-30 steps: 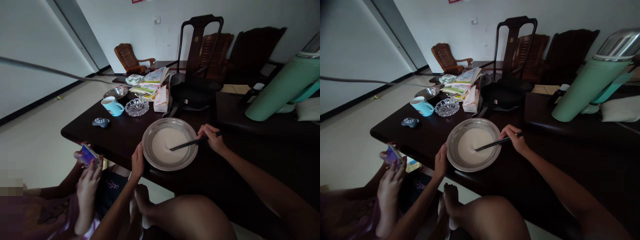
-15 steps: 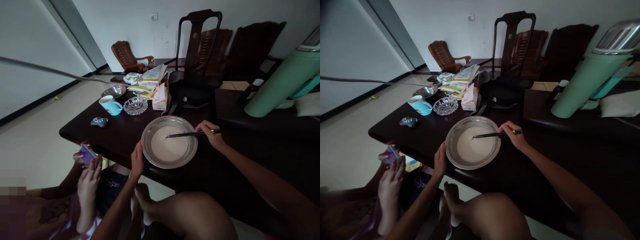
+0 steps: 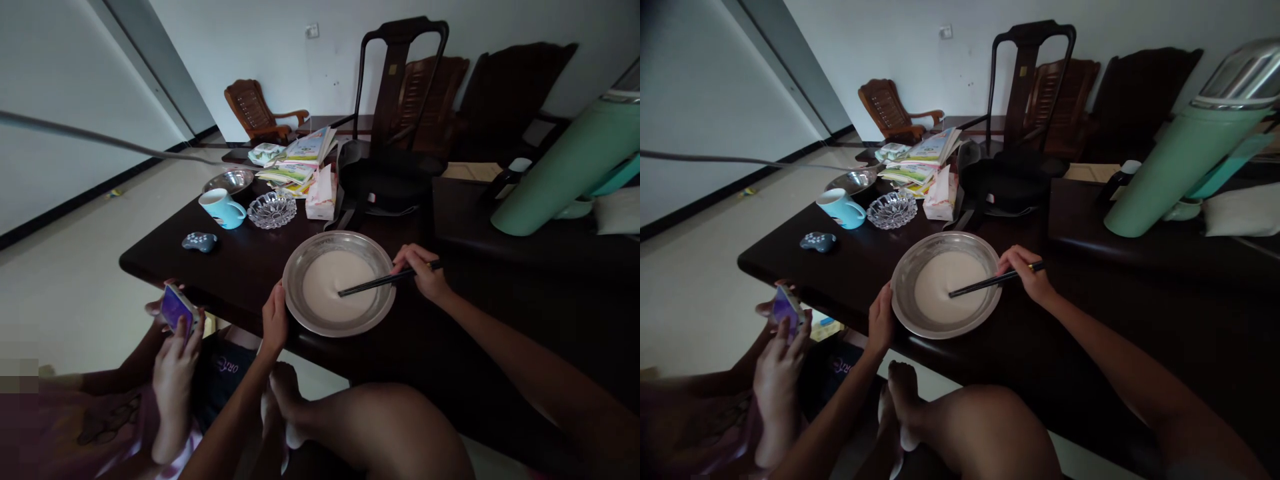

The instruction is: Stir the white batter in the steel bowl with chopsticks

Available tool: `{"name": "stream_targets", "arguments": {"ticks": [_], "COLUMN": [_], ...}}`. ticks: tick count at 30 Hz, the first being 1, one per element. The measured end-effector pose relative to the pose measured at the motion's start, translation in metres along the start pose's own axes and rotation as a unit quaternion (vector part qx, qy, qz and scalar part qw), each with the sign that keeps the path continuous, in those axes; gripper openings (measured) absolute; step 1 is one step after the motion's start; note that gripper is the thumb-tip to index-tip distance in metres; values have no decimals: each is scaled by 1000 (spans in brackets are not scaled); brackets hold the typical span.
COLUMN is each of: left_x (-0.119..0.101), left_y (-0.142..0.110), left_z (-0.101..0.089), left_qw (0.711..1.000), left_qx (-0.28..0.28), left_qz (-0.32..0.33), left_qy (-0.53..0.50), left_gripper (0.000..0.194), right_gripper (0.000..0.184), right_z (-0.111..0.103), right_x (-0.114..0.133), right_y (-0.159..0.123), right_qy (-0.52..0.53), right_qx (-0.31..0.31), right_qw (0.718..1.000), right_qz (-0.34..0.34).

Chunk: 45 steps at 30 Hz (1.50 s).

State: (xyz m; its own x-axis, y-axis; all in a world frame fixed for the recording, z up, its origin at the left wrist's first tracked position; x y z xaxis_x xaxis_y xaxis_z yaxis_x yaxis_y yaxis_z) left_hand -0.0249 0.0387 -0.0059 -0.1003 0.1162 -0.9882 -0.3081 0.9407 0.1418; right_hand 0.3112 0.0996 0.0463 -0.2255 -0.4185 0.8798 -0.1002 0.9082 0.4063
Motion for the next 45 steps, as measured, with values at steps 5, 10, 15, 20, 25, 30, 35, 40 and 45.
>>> {"name": "stream_targets", "arguments": {"ticks": [5, 10, 15, 20, 25, 30, 35, 40, 45], "left_x": [0, 2, 3, -2, 0, 1, 1, 1, 0], "left_y": [0, 0, 1, 0, 0, 0, 0, 0, 1], "left_z": [-1, 0, -1, -1, -2, -1, -1, -2, -1], "left_qw": [1000, 1000, 1000, 1000, 1000, 1000, 1000, 1000, 1000], "left_qx": [-5, 5, 0, -3, -10, -4, -5, -8, -2], "left_qz": [1, -1, 2, 9, 7, 2, 2, 8, 9], "left_qy": [6, -5, -12, 0, 2, -6, -8, -2, -3], "left_gripper": [64, 65, 64, 64, 65, 64, 64, 62, 62], "right_gripper": [36, 35, 35, 33, 33, 32, 31, 31, 31], "right_z": [-4, -1, -6, 3, -5, 3, -5, 6, -4], "right_x": [5, 1, 5, 1, 1, 0, 0, -1, -3], "right_y": [-1, -2, -1, -2, -1, -1, -2, -3, -2], "right_qy": [-66, -16, -65, -5, -45, -14, -34, -13, -19], "right_qx": [-29, -9, -39, 11, -39, 11, -37, 24, -37], "right_qw": [997, 999, 996, 1000, 998, 1000, 999, 1000, 999], "right_qz": [-26, -26, -42, -22, -19, -18, -14, -11, -6]}}
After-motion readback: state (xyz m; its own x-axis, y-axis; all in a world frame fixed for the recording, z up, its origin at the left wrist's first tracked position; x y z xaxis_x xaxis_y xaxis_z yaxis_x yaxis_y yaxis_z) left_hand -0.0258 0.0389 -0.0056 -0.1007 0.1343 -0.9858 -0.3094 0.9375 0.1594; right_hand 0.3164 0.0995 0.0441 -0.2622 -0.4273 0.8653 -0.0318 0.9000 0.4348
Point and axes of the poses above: each hand's wrist, its own y-axis towards the middle knuckle, its own z-axis out of the palm, x = y × z, the point moved 8 cm from there along y, towards the middle knuckle, and after that the axes turned 13 degrees about -y, right-handed, at the moved point
